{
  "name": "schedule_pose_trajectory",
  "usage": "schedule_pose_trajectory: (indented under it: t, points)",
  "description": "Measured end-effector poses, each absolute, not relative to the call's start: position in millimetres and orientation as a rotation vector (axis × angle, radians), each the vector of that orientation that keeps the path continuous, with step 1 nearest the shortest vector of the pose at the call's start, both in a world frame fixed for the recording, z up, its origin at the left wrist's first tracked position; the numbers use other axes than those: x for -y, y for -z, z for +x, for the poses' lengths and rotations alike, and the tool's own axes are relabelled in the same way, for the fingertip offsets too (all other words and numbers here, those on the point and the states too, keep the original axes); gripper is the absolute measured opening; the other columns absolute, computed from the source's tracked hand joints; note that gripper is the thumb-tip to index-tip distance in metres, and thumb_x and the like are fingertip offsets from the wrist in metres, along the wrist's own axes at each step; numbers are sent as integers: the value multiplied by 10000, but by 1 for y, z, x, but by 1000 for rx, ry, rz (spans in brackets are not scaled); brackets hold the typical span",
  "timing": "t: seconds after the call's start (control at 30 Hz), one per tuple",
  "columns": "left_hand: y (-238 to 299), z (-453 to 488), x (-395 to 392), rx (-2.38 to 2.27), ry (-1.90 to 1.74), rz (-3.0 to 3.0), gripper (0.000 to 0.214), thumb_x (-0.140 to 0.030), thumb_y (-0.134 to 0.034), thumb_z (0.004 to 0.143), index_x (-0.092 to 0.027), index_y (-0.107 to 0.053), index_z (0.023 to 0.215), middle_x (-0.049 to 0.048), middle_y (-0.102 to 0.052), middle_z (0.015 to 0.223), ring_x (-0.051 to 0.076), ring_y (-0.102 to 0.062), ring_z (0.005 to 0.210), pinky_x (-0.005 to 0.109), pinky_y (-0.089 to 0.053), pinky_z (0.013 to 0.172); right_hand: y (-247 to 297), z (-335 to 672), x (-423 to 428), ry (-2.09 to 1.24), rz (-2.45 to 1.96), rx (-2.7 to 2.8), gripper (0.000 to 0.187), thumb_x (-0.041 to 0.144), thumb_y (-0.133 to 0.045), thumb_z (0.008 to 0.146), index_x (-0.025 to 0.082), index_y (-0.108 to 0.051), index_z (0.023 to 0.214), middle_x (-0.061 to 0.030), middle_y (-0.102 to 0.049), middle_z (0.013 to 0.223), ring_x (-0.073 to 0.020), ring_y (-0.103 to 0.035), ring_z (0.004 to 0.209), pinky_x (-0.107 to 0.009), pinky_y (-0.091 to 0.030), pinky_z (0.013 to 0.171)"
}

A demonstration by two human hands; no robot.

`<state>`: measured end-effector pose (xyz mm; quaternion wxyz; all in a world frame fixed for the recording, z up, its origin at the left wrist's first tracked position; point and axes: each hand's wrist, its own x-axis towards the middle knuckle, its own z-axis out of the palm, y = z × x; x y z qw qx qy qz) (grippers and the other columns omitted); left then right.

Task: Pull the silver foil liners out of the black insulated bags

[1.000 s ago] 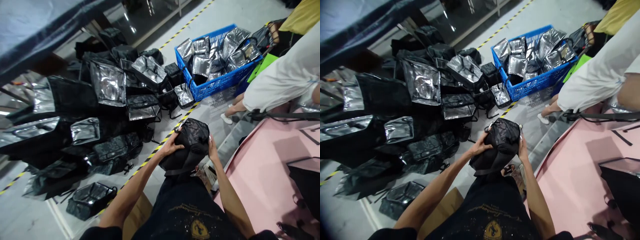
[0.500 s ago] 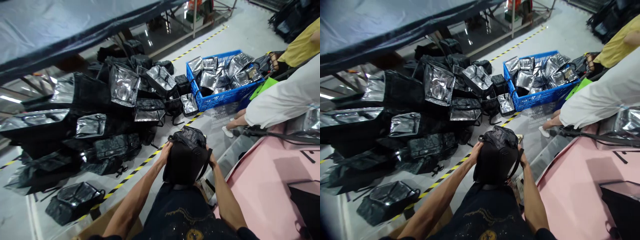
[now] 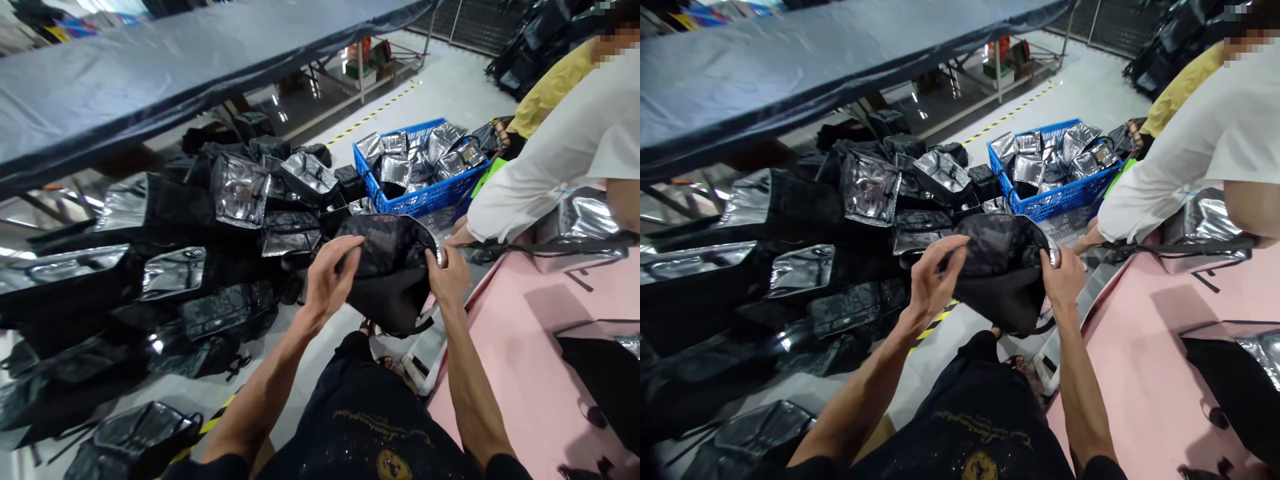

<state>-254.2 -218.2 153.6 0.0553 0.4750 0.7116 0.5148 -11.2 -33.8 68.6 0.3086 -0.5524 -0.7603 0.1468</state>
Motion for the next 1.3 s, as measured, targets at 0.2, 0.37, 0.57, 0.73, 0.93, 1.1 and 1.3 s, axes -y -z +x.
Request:
schedule_pose_trajectory:
  t: [0.2, 0.37, 0.57, 0.73, 0.93, 1.1, 1.3]
  points:
    - [-67, -246, 239, -2239, -743, 1409, 889, -703, -670, 1074, -278, -436, 1819, 163, -439, 1880, 384, -377, 1765, 600, -305, 1445, -11, -53, 66, -1064, -1515, 2141, 611, 802, -451, 1068, 264, -679, 888, -100, -760, 863, -289, -655, 872, -377, -470, 816]
    - [0, -253, 263, -1895, -898, 1239, 1275, -783, -874, 866, -233, -310, 1869, 170, -312, 1932, 418, -258, 1806, 563, -245, 1476, 21, -42, 56, -1192, -1527, 2188, 590, 795, -462, 1029, 294, -513, 720, -72, -698, 768, -253, -571, 777, -362, -385, 753]
    - [-28, -256, 268, -1990, -1057, 899, 828, -698, -787, 981, -331, -632, 1707, 89, -699, 1681, 488, -602, 1588, 574, -473, 1317, -26, -30, 40, -1105, -1425, 2252, 663, 856, -467, 1031, 290, -507, 688, -61, -656, 711, -248, -525, 723, -377, -352, 714]
    - [-24, -250, 235, -1993, -1159, 854, 668, -733, -716, 1006, -284, -793, 1494, 109, -801, 1526, 471, -680, 1470, 553, -478, 1277, -6, -33, 24, -1126, -1535, 2127, 665, 891, -559, 973, 276, -562, 718, -73, -711, 762, -259, -585, 795, -393, -467, 820]
    - [10, -252, 207, -1911, -1116, 796, 621, -763, -563, 1034, -198, -820, 1033, 145, -869, 1139, 398, -751, 1128, 495, -546, 1111, 61, 10, 72, -1305, -1508, 1708, 923, 799, -695, 842, 159, -641, 1504, -243, -664, 1598, -376, -639, 1444, -518, -468, 1283]
    - [22, -253, 209, -1858, -1204, 787, 604, -774, -541, 1031, -226, -740, 875, 96, -822, 974, 356, -705, 1009, 456, -559, 1009, 89, 83, 135, -1278, -1550, 1718, 1156, 720, -782, 793, 224, -415, 1771, -203, -490, 1800, -400, -486, 1665, -559, -399, 1383]
    - [28, -265, 203, -1867, -1260, 642, 634, -831, -588, 972, -233, -705, 794, 108, -822, 945, 363, -700, 1024, 445, -542, 1031, 75, 97, 135, -1276, -1852, 1482, 750, 768, -632, 850, 185, -822, 1282, -176, -854, 1235, -466, -759, 1269, -563, -613, 1108]
